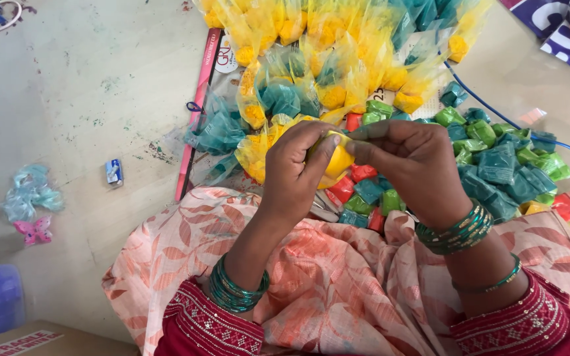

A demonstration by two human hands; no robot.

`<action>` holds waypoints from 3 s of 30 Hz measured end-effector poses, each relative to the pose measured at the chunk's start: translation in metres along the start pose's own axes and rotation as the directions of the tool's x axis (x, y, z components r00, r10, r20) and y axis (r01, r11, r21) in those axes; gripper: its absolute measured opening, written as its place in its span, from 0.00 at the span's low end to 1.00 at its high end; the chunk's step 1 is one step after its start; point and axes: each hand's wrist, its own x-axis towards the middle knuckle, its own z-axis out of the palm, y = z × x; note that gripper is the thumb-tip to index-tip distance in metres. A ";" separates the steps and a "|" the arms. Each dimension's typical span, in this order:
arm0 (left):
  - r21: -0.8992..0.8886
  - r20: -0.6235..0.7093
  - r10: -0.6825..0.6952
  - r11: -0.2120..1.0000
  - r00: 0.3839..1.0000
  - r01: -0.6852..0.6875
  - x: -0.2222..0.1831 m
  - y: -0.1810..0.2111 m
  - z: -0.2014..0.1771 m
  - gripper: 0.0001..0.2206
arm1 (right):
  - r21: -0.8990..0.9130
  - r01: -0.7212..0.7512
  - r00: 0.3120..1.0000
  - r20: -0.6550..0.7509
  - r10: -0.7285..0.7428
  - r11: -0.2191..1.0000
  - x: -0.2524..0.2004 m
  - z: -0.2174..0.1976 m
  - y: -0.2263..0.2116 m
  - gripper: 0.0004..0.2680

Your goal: The person manually packages and seals small yellow items into plastic bags.

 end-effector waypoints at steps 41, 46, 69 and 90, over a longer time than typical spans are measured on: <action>-0.494 -0.169 -0.167 0.867 0.971 0.063 0.004 -0.031 0.010 0.03 | 0.256 0.045 0.999 -0.013 -0.043 0.966 -0.006 0.040 0.017 0.07; -0.563 -0.203 -0.147 0.826 0.968 0.007 0.018 -0.040 -0.024 0.03 | -0.176 -0.033 0.971 0.228 0.074 0.984 -0.004 0.034 0.102 0.07; -0.629 0.034 -0.200 0.757 0.979 0.176 0.018 -0.057 -0.052 0.05 | 0.426 -0.536 0.838 0.376 0.396 0.729 -0.004 0.013 0.066 0.13; -0.320 0.486 -0.103 0.903 0.868 0.287 0.010 -0.034 -0.025 0.05 | -0.272 -0.037 0.970 0.223 0.101 0.962 -0.029 0.010 -0.004 0.14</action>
